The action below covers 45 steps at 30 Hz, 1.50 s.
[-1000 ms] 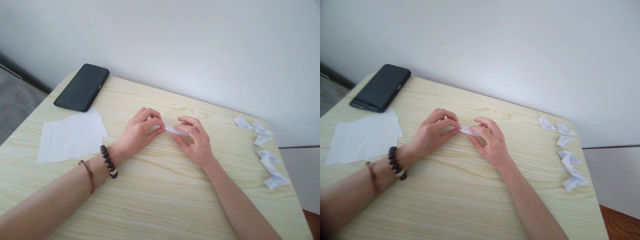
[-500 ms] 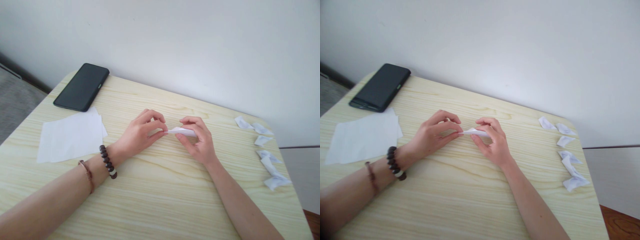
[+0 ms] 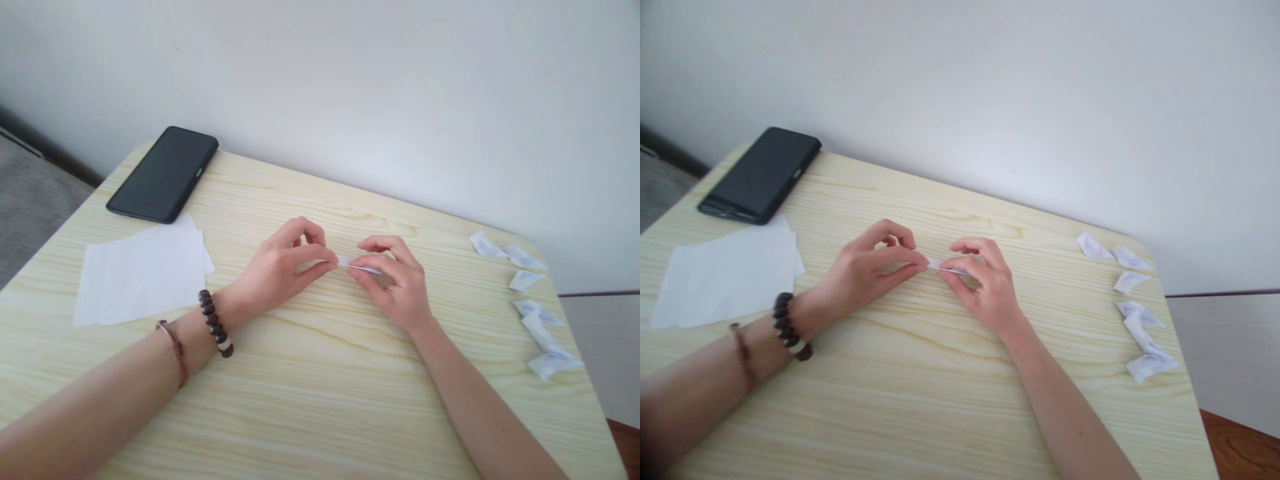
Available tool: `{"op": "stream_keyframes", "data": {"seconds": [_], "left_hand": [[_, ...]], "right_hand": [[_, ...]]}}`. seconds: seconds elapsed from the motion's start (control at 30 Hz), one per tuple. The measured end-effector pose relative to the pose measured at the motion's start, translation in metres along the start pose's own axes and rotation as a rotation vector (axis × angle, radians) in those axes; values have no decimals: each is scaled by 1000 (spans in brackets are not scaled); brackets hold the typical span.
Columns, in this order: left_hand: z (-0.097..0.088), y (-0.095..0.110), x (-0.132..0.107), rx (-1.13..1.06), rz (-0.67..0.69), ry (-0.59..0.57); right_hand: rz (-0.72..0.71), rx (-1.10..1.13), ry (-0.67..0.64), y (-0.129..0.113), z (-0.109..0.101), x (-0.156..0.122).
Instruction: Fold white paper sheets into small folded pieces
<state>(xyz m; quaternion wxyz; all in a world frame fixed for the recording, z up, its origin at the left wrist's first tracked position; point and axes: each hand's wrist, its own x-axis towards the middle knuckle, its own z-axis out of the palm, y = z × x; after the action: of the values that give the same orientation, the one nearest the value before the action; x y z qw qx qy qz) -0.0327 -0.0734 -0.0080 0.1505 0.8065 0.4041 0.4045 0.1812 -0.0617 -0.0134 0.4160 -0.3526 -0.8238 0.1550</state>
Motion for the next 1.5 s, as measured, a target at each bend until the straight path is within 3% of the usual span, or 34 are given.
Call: {"op": "stream_keyframes", "data": {"seconds": [0.23, 0.5, 0.9, 1.2, 1.5], "left_hand": [[-1, 3, 1, 47, 13, 105], [-1, 4, 0, 112, 39, 87], [0, 0, -2, 150, 109, 28], [-1, 2, -1, -33, -9, -48], [0, 7, -1, -9, -102, 3]], "right_hand": [[-113, -26, -27, -1, 0, 1], [-90, -91, 72, -4, 0, -3], [-116, -66, 68, -4, 0, -4], [-149, -58, -14, -4, 0, -3], [-151, -16, -6, -4, 3, -4]]}}
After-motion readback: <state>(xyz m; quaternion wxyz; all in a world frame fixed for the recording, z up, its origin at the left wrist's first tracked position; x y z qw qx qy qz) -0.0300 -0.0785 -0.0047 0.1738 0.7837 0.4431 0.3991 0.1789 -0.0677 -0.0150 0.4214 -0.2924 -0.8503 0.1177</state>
